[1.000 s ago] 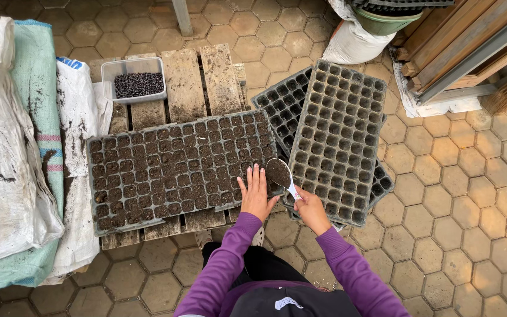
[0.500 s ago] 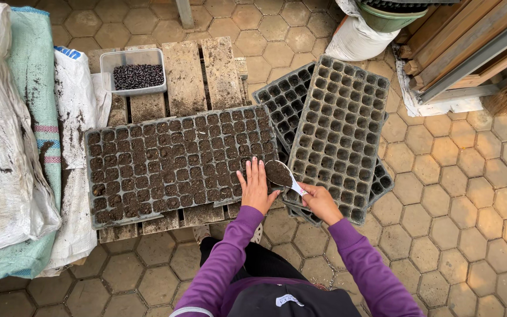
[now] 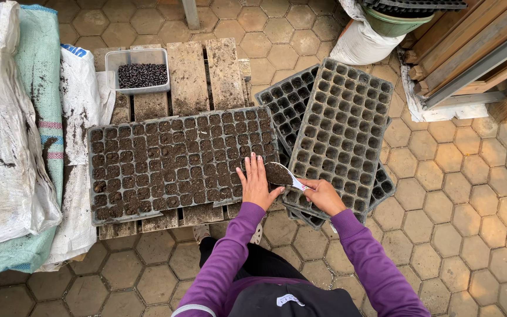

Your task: The person fills seedling tray cells with soil using a plastic spoon and then places seeds into the cells. The person scoops soil from a large pile on a sack and distributes it into the cells of a multi-cell tray. After filling the tray, the person picks up a container of seeds and places them into the soil-filled cells one by one.

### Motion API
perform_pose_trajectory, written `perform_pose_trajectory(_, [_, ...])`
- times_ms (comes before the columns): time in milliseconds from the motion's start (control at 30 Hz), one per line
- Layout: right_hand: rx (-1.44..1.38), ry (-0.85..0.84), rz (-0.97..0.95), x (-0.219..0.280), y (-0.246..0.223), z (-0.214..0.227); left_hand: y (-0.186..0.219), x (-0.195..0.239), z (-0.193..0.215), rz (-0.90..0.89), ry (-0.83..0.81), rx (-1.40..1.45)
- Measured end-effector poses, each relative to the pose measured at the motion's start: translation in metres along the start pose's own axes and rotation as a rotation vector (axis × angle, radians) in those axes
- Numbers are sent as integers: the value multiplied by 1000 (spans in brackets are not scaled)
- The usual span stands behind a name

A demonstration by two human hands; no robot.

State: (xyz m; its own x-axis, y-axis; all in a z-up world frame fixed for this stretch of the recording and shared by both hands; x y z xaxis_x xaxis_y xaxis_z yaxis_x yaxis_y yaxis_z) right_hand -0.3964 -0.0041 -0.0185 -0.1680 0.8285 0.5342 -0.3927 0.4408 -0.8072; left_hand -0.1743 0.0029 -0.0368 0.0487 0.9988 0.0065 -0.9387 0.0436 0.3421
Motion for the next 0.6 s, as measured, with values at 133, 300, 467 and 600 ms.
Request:
perform_pose_trajectory(133, [-10,26,1,7,8,0,-3,1,-4,-20,6,-15])
perform_pose_trajectory(300, [57,132,-85,33,14,-12,-5,10,-5,-76,6,-96])
perform_pose_trajectory(467, [-11,118,54,44,23,-25,1,7,-1,-107,-62,-164])
perform_pose_trajectory(600, [27,117,-87,46,27,-22,4,1,-3,-120,-132,-243])
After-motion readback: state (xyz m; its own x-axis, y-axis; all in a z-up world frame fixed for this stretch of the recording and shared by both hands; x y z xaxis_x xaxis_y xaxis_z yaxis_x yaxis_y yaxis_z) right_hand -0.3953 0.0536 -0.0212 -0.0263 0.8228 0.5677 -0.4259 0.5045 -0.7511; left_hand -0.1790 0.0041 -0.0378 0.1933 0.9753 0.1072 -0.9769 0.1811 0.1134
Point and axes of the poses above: each hand's wrist, its own x-axis away from the middle knuckle, its own z-axis out of the back of the hand, y = z × x, the point moved 4 cm from there along -x, towards the middle knuckle, and after that the axes turned 13 degrees about -x, right-handed, at the moved point
